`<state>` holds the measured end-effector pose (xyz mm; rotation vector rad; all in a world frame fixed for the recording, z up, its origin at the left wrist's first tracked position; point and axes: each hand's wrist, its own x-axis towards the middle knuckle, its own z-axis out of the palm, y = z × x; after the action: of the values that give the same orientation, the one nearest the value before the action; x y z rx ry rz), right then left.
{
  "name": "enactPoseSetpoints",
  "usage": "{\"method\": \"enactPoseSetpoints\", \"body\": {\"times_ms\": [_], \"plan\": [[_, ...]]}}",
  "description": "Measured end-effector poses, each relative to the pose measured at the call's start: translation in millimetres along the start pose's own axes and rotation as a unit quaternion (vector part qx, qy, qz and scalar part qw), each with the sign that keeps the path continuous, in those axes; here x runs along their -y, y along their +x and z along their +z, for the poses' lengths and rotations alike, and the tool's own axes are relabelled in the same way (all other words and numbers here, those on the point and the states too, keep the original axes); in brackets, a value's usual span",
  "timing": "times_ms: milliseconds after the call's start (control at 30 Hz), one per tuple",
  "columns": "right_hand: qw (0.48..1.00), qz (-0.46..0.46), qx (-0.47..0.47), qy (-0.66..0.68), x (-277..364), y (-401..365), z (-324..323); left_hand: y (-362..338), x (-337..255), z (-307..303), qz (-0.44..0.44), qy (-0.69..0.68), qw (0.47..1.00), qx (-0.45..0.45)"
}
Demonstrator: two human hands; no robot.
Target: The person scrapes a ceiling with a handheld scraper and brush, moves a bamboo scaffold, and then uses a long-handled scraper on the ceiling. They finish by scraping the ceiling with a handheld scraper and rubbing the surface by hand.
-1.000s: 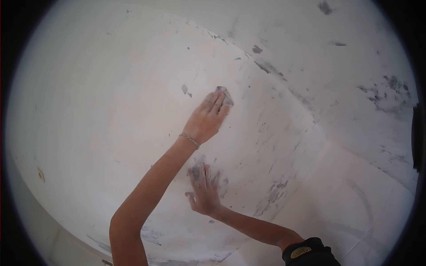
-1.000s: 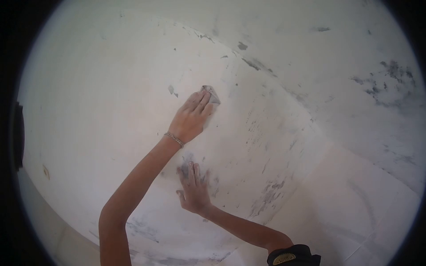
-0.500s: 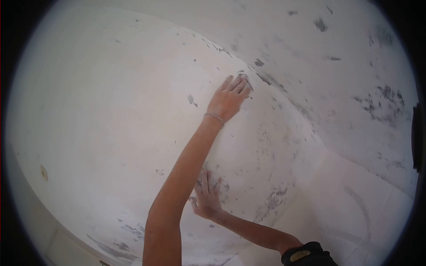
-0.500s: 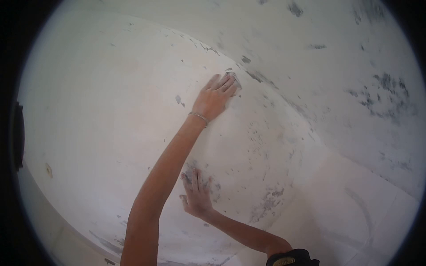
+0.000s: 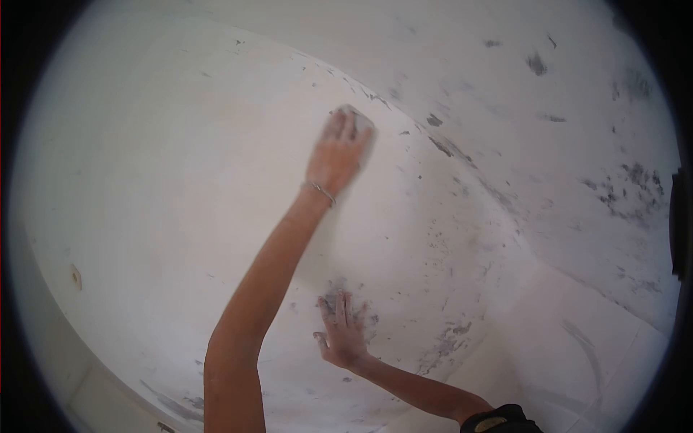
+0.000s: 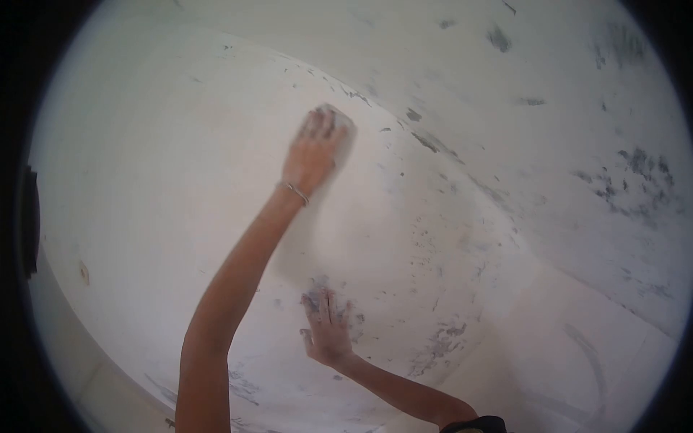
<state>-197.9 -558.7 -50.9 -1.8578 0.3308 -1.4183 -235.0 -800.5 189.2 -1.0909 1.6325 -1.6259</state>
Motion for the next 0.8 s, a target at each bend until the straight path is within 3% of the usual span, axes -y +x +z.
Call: {"method": "enactPoseSetpoints", "body": {"times_ms": [67, 133, 200, 267, 300, 367, 500, 600, 667, 733, 800], "plan": [[1.0, -0.005, -0.012, -0.009, 2.4, -0.4, -2.6, -9.6, 0.6, 5.2, 0.041, 0.017, 0.999, -0.003], [0.999, 0.015, 0.021, -0.024, 4.0, 2.5, -6.6, -0.5, 48.8, 15.2, 0.05, 0.017, 0.998, -0.023], [1.0, 0.01, 0.011, -0.019, 0.9, 1.6, -2.8, 10.8, 105.9, 7.8, -0.074, 0.079, 0.994, -0.02], [1.0, 0.002, 0.005, -0.006, -0.2, 0.3, -0.6, 19.7, 136.0, -30.9, -0.28, -0.006, 0.958, 0.063], [1.0, -0.002, 0.0, -0.008, -0.3, 0.7, -0.5, 18.0, 135.3, -29.1, -0.283, -0.005, 0.957, 0.063], [1.0, -0.006, 0.0, -0.009, -0.5, -0.1, 0.7, 9.7, 121.9, -20.4, -0.157, 0.112, 0.981, 0.013], [1.0, 0.003, 0.014, -0.007, 1.4, 0.7, -0.5, -34.0, 34.2, 5.9, 0.014, 0.044, 0.999, 0.001], [1.0, -0.003, 0.003, -0.006, -0.1, -1.2, -0.8, -40.3, 66.3, -5.3, 0.006, -0.065, 0.996, -0.065], [1.0, -0.003, 0.001, 0.0, -2.5, 0.7, 0.4, -21.3, 89.9, -8.1, 0.031, -0.057, 0.996, -0.062], [1.0, -0.02, -0.024, 0.003, -3.6, -1.8, 3.8, -4.4, 108.8, -22.8, -0.137, 0.034, 0.99, 0.012], [1.0, -0.007, -0.005, -0.007, -0.1, 0.2, 0.2, 16.7, 113.9, -38.7, -0.189, 0.008, 0.98, 0.053]]}}
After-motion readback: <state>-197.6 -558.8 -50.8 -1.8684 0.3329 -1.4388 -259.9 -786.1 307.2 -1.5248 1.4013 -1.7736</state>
